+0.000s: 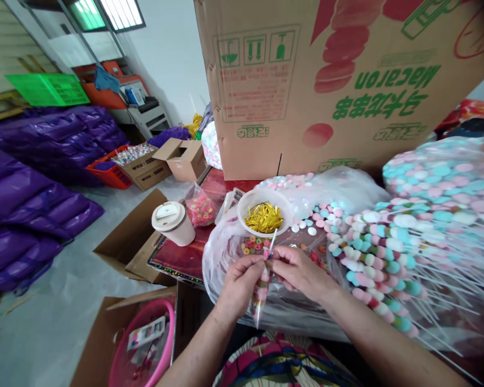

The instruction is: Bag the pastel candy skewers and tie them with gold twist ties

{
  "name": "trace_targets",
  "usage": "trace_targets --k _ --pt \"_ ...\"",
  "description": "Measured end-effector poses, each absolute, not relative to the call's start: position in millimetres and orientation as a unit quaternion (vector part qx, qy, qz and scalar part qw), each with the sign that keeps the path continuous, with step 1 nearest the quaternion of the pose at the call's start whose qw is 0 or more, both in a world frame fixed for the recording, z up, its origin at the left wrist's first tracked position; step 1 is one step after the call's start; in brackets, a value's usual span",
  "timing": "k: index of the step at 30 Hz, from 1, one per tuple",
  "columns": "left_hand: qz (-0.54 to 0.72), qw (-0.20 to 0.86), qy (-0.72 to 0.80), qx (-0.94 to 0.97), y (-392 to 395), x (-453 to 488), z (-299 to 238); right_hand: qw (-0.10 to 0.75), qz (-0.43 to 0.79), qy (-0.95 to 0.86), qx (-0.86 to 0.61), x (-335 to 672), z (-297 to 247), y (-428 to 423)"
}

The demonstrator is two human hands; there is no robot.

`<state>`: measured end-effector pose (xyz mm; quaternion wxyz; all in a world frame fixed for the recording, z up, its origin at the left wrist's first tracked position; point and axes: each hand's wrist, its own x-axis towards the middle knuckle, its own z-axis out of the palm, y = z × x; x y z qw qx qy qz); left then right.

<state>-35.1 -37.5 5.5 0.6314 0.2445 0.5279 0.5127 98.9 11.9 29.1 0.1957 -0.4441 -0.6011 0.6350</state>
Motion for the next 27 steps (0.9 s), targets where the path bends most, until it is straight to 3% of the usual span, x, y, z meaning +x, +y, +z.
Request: trace_targets --k 4,12,19,27 --pt "0.511 0.608 0.532 0.294 -42 -39 9 0.26 0.549 -0.648 -0.46 98 23 4" --pt "0.483 0.664 0.469 0.324 -45 -43 11 0.281 0.496 -0.66 -0.489 99 20 -4" --pt "0.536 0.664 0.485 0.191 -44 -28 -4 0.268 0.599 -0.608 -0.448 100 21 -2" --pt "0.523 0.687 0.45 0.23 -44 -29 7 0.276 0.565 -0.618 -0.472 107 20 -5"
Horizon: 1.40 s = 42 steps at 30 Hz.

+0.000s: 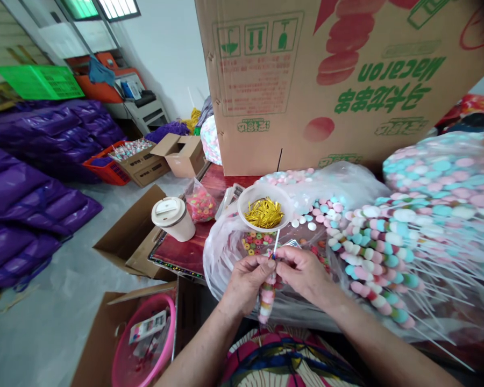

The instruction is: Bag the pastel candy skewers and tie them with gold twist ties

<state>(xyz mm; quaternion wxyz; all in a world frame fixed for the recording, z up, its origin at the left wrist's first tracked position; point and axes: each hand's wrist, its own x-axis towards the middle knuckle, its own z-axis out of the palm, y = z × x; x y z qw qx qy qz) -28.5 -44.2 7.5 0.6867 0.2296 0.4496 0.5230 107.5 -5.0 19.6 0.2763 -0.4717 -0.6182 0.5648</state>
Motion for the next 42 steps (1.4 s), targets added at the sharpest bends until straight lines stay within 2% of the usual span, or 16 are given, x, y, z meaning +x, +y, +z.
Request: trace_targets --k 5,8,12,16,19,22,27,28,30,32,35,37,39,42 --pt "0.517 0.674 0.486 0.206 -41 -21 6 0.276 0.548 -0.631 -0.474 106 10 -9" --pt "0.535 0.674 0.48 0.17 -43 -18 5 0.278 0.59 -0.602 -0.461 108 12 -7" --pt "0.504 0.759 0.392 0.131 -45 -23 1 0.245 0.641 -0.606 -0.401 118 23 -1" --pt "0.429 0.848 0.289 0.113 -44 -31 -7 0.205 0.631 -0.676 -0.322 126 31 5" --pt "0.435 0.858 0.254 0.105 -43 -33 -10 0.207 0.564 -0.729 -0.328 125 30 5" --pt "0.467 0.822 0.307 0.11 -42 -30 -7 0.238 0.453 -0.787 -0.344 124 25 2" --pt "0.556 0.644 0.486 0.199 -47 -22 0 0.266 0.178 -0.887 -0.332 133 29 -8" --pt "0.538 0.632 0.515 0.213 -47 -23 4 0.277 0.134 -0.889 -0.34 135 31 -12" --pt "0.451 0.691 0.523 0.213 -46 -29 18 0.29 0.093 -0.892 -0.335 137 33 -22" --pt "0.381 0.779 0.459 0.194 -42 -41 38 0.279 0.13 -0.896 -0.32 137 31 -28" --pt "0.498 0.721 0.408 0.255 -34 -60 62 0.303 0.273 -0.808 -0.426 140 28 -27" --pt "0.421 0.74 0.405 0.332 -30 -61 65 0.364 0.353 -0.69 -0.517 143 29 -24" --pt "0.348 0.746 0.415 0.387 -28 -51 57 0.397 0.45 -0.618 -0.507 142 32 -25" --pt "0.413 0.73 0.393 0.378 -29 -28 39 0.398 0.637 -0.49 -0.442 131 37 -30"
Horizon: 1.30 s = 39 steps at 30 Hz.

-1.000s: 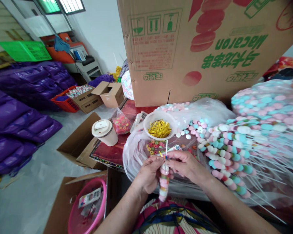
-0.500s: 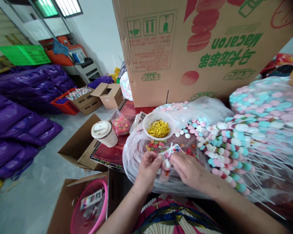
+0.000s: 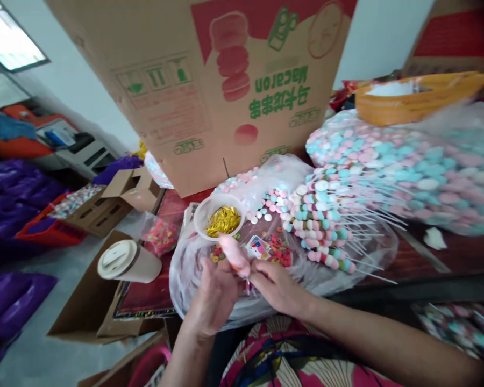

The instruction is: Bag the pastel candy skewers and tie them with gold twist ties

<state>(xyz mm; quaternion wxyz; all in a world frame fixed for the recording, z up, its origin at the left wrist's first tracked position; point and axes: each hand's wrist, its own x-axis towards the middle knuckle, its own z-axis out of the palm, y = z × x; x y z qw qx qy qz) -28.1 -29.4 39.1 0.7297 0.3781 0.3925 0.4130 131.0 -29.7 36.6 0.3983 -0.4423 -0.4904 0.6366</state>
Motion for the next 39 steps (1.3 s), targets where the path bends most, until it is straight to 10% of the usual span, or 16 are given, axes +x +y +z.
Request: trace_targets --k 11,16,21,25,29,39 --pt "0.435 0.641 0.486 0.405 -44 -10 15 0.273 0.865 -0.322 -0.272 130 20 -32" --pt "0.447 0.531 0.534 0.483 -44 21 13 0.422 0.522 -0.565 -0.479 154 19 -46" --pt "0.159 0.425 0.421 0.785 -23 50 10 0.504 0.396 -0.461 -0.614 225 -12 -84" --pt "0.043 0.103 0.557 0.823 22 41 -1 0.416 0.144 -0.337 -0.832 340 -49 -173" --pt "-0.069 0.056 0.592 0.801 50 26 -14 0.326 0.028 -0.266 -0.907 411 -43 -246" --pt "0.192 0.089 0.55 0.808 19 -3 -12 0.424 0.092 -0.742 -0.51 219 6 -61"
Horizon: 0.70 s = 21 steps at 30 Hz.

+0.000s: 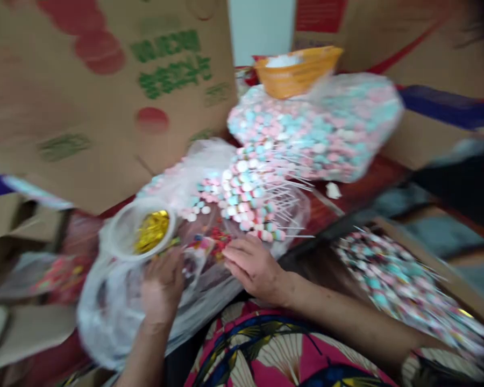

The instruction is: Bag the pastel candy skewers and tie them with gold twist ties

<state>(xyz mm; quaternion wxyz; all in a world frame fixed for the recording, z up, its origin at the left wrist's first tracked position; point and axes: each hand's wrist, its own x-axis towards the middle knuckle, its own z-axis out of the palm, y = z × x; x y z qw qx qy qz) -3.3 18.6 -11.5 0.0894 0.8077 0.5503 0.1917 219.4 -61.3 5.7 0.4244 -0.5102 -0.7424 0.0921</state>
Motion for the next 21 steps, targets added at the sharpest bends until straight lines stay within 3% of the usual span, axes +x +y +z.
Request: trace_targets --k 3,6,11,16,21 --pt "0.281 0.16 0.558 0.764 8 -14 -4 0.481 0.108 -0.731 -0.472 186 9 -23" --pt "0.365 0.261 0.544 0.709 8 -20 8 0.469 0.117 -0.745 -0.46 175 7 5" --pt "0.295 0.362 0.467 0.751 10 -13 23 0.399 0.187 -0.778 -0.448 167 4 17" --pt "0.287 0.357 0.516 0.724 20 -5 -5 0.356 0.148 -0.754 -0.532 168 -15 12" --pt "0.244 0.272 0.499 0.786 36 -6 -23 0.323 0.121 -0.748 -0.567 176 -36 16"
